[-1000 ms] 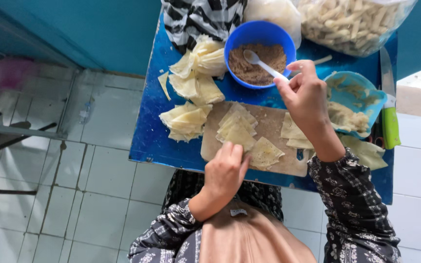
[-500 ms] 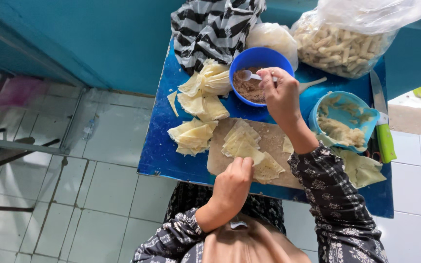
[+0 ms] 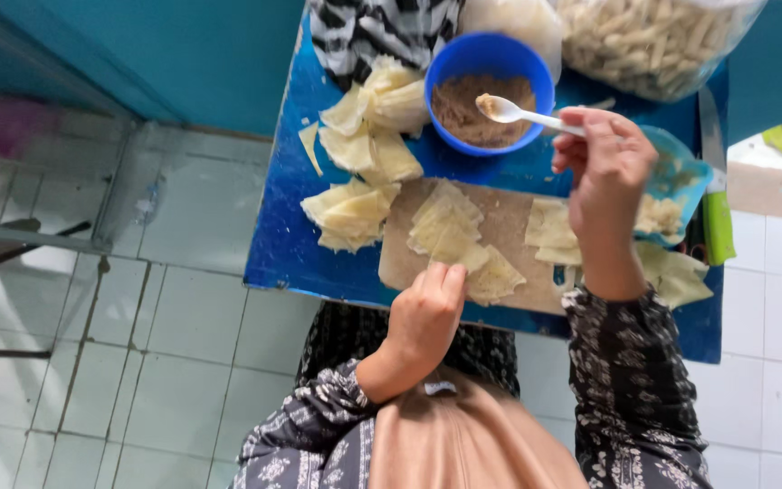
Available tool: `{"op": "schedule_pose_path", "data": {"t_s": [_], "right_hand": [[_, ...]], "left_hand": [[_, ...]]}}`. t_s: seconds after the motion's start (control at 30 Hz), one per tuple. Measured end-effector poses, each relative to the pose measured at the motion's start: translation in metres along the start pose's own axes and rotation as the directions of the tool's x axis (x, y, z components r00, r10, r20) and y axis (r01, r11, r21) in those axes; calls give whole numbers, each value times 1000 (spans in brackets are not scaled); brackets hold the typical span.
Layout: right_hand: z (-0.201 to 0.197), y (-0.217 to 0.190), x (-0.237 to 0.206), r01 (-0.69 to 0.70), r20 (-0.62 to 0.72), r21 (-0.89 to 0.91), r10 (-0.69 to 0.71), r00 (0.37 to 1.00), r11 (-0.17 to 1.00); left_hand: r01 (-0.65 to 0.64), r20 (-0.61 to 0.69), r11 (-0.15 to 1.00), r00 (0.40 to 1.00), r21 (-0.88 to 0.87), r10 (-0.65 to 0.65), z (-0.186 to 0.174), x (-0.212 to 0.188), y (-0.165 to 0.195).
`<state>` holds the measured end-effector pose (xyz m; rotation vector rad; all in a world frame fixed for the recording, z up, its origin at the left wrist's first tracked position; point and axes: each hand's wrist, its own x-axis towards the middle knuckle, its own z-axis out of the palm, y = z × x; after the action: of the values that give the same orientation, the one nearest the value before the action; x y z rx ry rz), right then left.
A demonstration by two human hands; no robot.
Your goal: The person sits at a low blue table folding thin square pastry wrappers. They pinch a filling from a bowl by hand or with a spoon, place it on a wrapper, and fold and press the wrapper into a filled parcel, setting finished parcels with a pile of completed ones.
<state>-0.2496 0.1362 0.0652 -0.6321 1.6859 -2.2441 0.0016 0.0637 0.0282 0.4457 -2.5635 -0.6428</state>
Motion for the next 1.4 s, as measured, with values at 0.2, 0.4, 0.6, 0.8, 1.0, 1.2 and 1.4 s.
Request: {"op": "schedule_pose_path", "data": {"t_s": [0.2,0.4,0.6,0.8,1.0,1.2,1.4], "right_hand": [[-49,-28,-104,-145,-48,55,147,988,988],[-70,-29,-178,-257,-66,-49,254,965,965],[-61,-37,-192,61,170,-508,30,985,859],[-52,-55,-189,477,527,-615,-122,841,628],[-48,-56,-183,472,501,-577,-168,849,666],[-31,-26,-108,413,197,-388,-364,910,824],[37,10,11,456,233,-494,-392,890,741]], "left_hand": [[-38,-66,987,997,-154,28,0,1,3],[-32,-48,901,999,-433,12,1,3,4],[65,-3,832,997,-552,-79,1,7,-1],[62,-24,820,995,-569,-92,0,7,0],[53,-20,827,997,-560,-78,0,5,3],[-90,-91,858,995,-505,51,5,10,5],[-91,-96,917,994,-387,59,7,10,9]]}}
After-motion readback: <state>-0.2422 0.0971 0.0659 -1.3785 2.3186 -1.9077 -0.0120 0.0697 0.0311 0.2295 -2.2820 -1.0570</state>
